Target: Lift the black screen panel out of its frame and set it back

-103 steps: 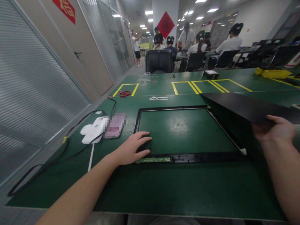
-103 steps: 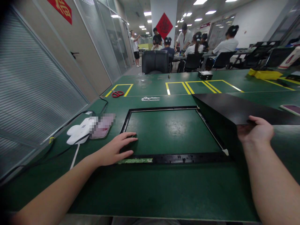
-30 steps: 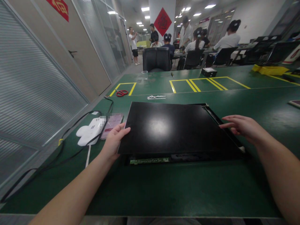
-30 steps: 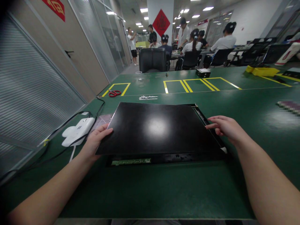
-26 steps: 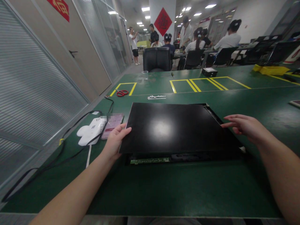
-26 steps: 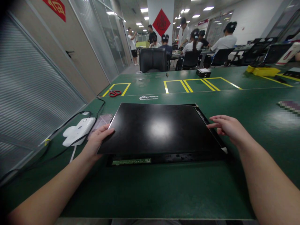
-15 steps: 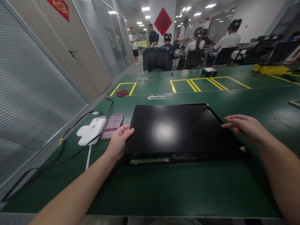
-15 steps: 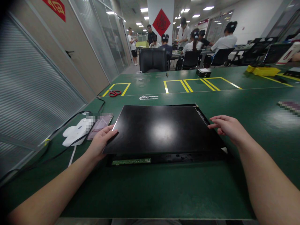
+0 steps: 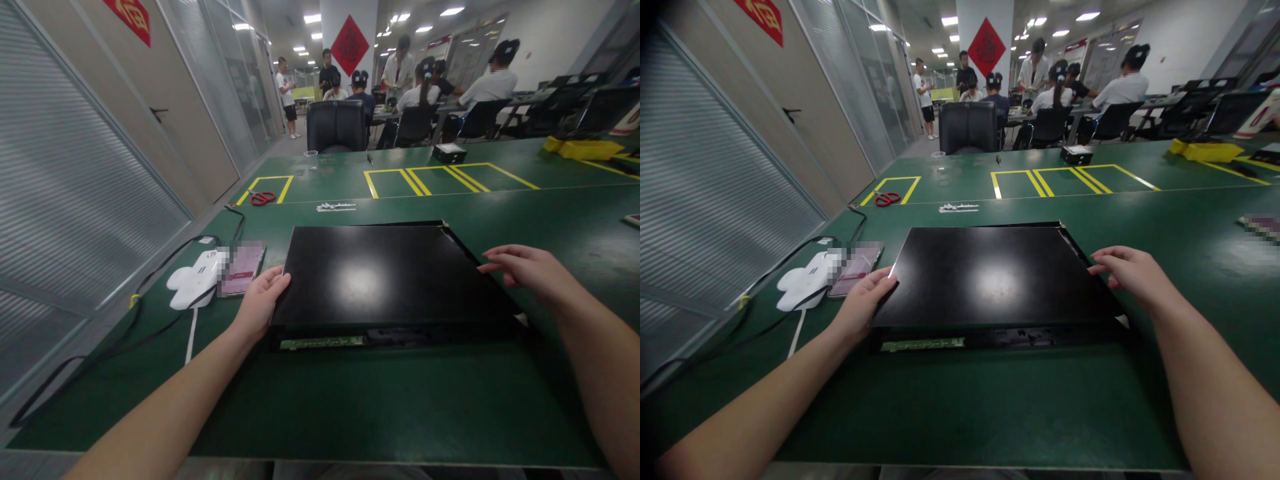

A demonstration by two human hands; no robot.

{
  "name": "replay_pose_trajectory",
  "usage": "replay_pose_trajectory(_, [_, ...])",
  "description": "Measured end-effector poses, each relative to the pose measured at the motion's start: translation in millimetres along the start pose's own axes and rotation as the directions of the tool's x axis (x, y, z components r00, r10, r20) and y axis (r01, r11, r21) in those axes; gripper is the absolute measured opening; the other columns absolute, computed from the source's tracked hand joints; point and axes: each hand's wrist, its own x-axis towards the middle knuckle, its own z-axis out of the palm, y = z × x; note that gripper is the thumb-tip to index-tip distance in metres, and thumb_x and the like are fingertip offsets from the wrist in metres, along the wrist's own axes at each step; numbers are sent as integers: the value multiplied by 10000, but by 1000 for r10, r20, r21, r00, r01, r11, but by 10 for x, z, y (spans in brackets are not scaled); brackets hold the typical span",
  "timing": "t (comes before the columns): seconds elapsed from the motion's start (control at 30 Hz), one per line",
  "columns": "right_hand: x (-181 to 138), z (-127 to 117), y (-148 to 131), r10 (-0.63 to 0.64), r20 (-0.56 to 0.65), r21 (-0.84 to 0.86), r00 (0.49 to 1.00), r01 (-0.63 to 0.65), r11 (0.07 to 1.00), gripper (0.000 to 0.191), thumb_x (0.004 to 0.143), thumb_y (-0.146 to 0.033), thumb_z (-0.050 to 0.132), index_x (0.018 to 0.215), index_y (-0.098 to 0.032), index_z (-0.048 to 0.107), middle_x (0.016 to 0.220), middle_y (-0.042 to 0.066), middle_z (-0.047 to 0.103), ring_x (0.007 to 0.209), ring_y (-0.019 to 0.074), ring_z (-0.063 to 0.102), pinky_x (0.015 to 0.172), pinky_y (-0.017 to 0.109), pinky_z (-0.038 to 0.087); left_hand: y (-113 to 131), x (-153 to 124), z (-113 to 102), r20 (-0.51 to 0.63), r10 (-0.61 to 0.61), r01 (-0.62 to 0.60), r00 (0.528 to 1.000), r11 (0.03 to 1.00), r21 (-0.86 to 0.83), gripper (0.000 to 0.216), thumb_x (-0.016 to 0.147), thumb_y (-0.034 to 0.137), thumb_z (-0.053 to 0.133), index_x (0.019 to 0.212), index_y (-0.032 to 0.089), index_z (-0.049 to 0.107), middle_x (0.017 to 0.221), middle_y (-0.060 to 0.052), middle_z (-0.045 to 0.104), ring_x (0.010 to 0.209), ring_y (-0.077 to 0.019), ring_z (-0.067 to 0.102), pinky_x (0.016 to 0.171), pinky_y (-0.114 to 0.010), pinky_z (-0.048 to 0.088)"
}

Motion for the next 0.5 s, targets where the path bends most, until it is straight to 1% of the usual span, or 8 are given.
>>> replay_pose_trajectory(0.13, [21, -1, 18, -55, -1, -108, 999, 54, 993, 109, 804, -227, 644, 903, -200, 681, 765, 62, 762, 441, 96, 459, 484, 249, 433, -20, 13, -1, 9, 1, -1, 1000, 1000, 15, 435, 721, 279, 885, 1104, 161, 716, 948, -88, 830, 905, -276, 788, 603, -267, 579])
replay_pose_trajectory(0.37, [72, -32, 91, -147, 21, -302, 989, 146, 942, 207, 786, -352, 632, 931, -225, 708, 831, 52, 785, 496, 141, 543, 594, 328, 493, -50, 47, -14, 44, 25, -27, 999, 998, 56, 418, 754, 317, 868, 1107, 158, 712, 999, -93, 827, 951, -267, 784, 713, -289, 598])
replay_pose_trajectory(0.43, [87, -28, 101, -168, 28, -359, 985, 167, 918, 238, 770, -380, 628, 937, -234, 715, 835, 44, 786, 510, 156, 572, 631, 350, 502, -54, 59, -23, 51, 27, -31, 998, 996, 79, 442, 756, 340, 863, 1123, 155, 700, 1008, -92, 826, 971, -271, 781, 768, -309, 603])
replay_pose_trajectory(0.5, [110, -21, 109, -159, 25, -385, 987, 157, 910, 267, 749, -393, 613, 940, -238, 719, 833, 39, 784, 521, 172, 600, 662, 370, 508, -59, 68, -32, 53, 36, -42, 998, 992, 116, 468, 762, 370, 854, 1143, 151, 691, 1015, -91, 824, 1004, -281, 775, 845, -346, 604])
